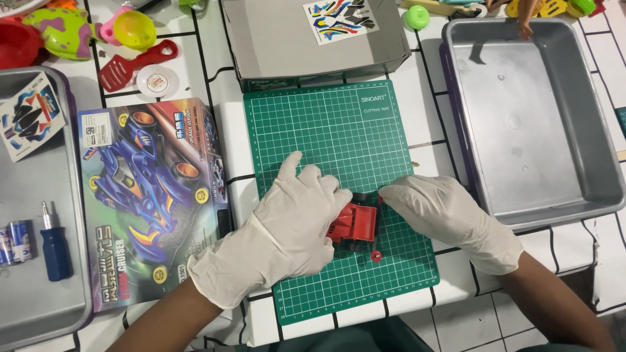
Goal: The person assembles a red toy car chassis on a green cutting mat. They attach small red wheels to the axles by hand and then use a blue screwdriver to tighten the screws on the wheels.
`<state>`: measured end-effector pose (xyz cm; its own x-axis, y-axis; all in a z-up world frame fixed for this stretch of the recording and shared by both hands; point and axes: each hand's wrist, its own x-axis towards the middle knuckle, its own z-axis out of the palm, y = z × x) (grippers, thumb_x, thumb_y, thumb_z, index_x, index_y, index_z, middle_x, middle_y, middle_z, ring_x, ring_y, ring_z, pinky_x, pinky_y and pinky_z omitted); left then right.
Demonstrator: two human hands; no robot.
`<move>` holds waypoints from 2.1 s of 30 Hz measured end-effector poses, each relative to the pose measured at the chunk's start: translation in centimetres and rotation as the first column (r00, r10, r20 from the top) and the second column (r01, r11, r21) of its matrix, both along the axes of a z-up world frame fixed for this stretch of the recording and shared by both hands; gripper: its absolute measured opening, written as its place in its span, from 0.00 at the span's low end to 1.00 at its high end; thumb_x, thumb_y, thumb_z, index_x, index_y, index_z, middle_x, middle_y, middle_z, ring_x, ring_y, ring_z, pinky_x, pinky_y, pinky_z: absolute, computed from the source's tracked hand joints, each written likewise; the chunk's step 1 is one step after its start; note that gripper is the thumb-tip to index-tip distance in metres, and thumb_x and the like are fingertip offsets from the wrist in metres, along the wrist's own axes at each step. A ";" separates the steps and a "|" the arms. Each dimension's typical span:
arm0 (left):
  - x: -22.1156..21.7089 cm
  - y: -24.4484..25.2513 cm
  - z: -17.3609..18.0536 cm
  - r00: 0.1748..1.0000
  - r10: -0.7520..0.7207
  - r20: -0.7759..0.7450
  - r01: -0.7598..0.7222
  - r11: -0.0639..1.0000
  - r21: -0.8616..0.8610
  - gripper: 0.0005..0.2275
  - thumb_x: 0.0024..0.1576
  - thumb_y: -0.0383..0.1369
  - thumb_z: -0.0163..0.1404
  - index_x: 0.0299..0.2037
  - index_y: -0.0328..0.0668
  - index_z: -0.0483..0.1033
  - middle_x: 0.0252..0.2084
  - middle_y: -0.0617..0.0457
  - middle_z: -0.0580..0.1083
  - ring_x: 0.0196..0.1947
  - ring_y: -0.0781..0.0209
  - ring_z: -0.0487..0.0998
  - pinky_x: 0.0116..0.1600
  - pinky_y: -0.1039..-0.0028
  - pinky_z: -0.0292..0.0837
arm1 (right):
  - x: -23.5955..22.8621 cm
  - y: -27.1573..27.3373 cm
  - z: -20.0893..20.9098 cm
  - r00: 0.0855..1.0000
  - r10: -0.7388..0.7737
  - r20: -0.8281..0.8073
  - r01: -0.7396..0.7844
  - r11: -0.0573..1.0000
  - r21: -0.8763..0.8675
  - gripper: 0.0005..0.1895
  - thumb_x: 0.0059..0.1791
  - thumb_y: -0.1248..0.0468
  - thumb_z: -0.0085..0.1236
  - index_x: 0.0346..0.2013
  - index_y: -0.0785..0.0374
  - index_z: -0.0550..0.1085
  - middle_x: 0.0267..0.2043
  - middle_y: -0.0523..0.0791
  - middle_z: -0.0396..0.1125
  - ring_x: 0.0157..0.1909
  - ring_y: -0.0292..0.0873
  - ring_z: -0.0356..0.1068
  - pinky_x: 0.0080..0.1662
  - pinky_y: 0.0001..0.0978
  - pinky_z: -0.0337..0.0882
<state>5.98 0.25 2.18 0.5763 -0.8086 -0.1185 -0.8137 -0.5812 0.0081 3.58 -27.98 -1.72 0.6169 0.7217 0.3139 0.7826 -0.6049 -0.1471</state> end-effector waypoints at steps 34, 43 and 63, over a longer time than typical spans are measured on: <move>0.2 -0.2 0.3 0.998 0.010 -0.060 -0.010 1.000 -0.013 0.21 0.40 0.51 0.55 0.40 0.50 0.74 0.36 0.53 0.75 0.38 0.47 0.73 0.67 0.37 0.55 | 0.6 2.0 3.4 0.971 -0.029 -0.237 0.047 0.996 0.071 0.03 0.54 0.71 0.52 0.37 0.60 0.71 0.36 0.43 0.71 0.35 0.40 0.73 0.37 0.30 0.75; 0.2 -0.2 0.3 0.997 0.011 -0.078 -0.012 1.000 -0.005 0.19 0.41 0.49 0.53 0.39 0.51 0.74 0.37 0.53 0.74 0.38 0.47 0.73 0.67 0.37 0.54 | 0.6 1.4 3.4 0.948 -0.032 -0.318 0.076 0.989 0.128 0.07 0.53 0.71 0.52 0.46 0.63 0.73 0.41 0.45 0.74 0.38 0.42 0.75 0.39 0.31 0.77; 0.0 -0.3 0.5 0.999 0.004 -0.051 -0.002 0.999 0.047 0.21 0.45 0.50 0.52 0.45 0.49 0.75 0.39 0.52 0.75 0.40 0.47 0.74 0.68 0.37 0.53 | -0.5 2.9 3.6 0.980 -0.173 -0.095 0.155 0.973 -0.171 0.07 0.54 0.71 0.51 0.33 0.59 0.68 0.28 0.41 0.64 0.27 0.40 0.63 0.27 0.33 0.67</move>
